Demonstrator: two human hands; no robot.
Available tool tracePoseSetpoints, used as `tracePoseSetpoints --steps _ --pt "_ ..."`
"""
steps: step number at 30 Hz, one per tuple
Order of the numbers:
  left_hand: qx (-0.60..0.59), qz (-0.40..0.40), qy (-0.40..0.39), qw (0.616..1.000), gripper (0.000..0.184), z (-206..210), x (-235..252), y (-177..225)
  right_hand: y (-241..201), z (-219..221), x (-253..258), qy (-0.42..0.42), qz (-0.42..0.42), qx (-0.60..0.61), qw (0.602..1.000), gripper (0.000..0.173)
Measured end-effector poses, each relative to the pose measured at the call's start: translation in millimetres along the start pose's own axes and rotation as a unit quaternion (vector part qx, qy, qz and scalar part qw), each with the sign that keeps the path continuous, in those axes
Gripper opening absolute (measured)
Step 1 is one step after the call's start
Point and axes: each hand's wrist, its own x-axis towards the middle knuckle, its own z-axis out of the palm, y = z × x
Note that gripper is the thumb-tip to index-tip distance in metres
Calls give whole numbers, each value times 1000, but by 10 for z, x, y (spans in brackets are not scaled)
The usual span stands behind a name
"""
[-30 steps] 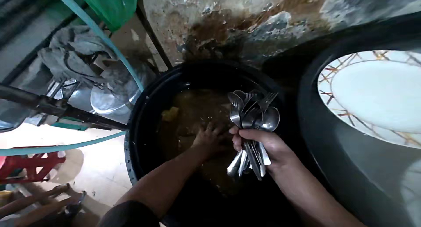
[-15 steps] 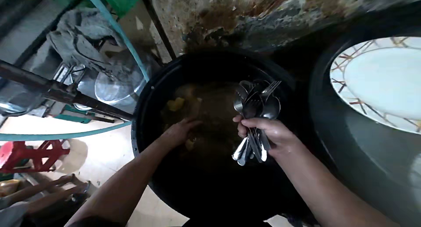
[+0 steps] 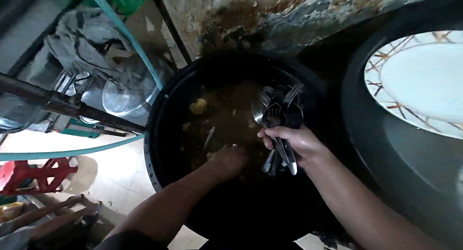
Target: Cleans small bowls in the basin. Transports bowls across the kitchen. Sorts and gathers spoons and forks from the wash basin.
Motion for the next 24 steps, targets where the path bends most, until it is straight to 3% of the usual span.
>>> tracePoseSetpoints --steps 4,7,9,13,18,20,22,24 --pt "-45 -227 87 969 34 -270 129 -292 -30 15 7 34 33 -7 999 14" --pt "-57 -344 82 934 47 -358 46 -648 -51 24 24 43 38 4 998 13" --pt "-79 -354 58 930 53 -260 19 -773 -55 26 23 44 40 13 998 13" --pt "-191 -336 78 919 39 -226 31 -872 -56 5 25 47 49 9 998 12" --pt "-327 -275 299 853 25 -948 -417 -699 -55 18 50 72 69 8 995 10" --pt "-424 -220 406 779 13 -1105 -569 -605 -62 32 67 95 77 16 992 8" --pt "-584 -152 457 654 9 -1137 -630 -488 -64 29 81 109 92 27 989 11" --pt "-721 -108 457 510 4 -1037 -582 -314 -59 11 97 100 112 47 988 14"
